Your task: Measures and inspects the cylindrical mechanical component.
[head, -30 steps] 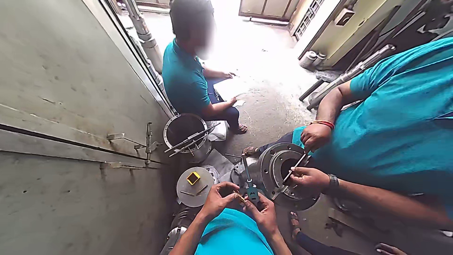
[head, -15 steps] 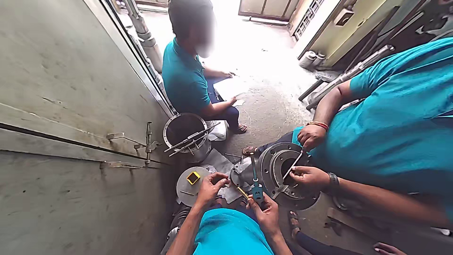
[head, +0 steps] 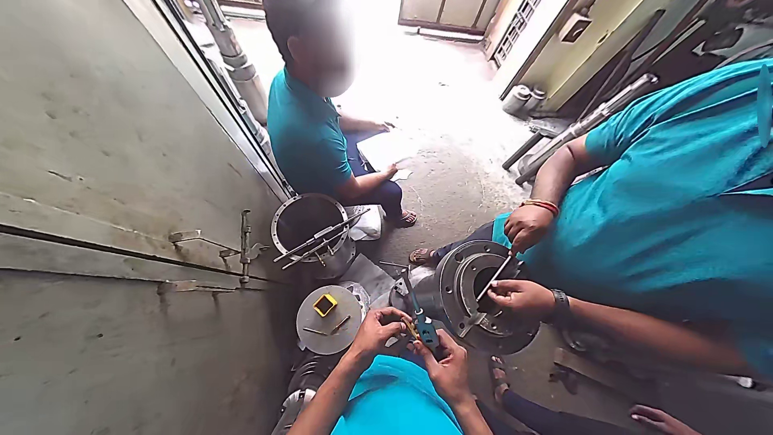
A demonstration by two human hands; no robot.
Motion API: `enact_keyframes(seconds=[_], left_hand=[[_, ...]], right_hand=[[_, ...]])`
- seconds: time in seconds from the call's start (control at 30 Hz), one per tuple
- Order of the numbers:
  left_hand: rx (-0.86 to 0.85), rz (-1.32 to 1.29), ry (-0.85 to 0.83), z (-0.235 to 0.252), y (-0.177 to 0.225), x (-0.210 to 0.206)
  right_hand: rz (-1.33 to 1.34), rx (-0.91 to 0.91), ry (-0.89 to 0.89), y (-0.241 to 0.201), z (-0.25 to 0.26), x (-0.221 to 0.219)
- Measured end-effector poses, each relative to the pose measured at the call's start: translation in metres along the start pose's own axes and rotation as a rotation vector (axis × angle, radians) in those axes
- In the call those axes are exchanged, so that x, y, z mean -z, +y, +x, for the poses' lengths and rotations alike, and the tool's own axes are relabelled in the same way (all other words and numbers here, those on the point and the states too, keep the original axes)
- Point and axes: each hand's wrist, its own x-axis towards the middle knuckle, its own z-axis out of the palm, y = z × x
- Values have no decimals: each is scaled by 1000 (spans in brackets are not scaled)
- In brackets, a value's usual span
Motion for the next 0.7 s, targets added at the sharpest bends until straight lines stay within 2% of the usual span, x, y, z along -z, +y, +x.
enact_keyframes(seconds=[0.07, 0.17, 0.23, 0.27, 0.37, 0.47, 0.7], left_hand=[[-1, -61, 71, -2, -2, -3], [-37, -162, 290, 0, 1, -3], [-90, -133, 409, 5, 6, 5], [-114, -84, 415, 7, 9, 10], [-96, 69, 197, 4, 12, 18], [-72, 58, -50, 1, 0, 16], [-83, -172, -54, -3, -11, -3]], right_hand=[[-47, 44, -33, -3, 0, 0], [-81, 95, -88, -2, -2, 1], [-52, 84, -121, 0, -7, 0], [-34, 61, -126, 1, -8, -1], [-34, 5, -87, 2, -7, 1], [8, -28, -30, 0, -1, 0], [315, -178, -42, -10, 0, 0]])
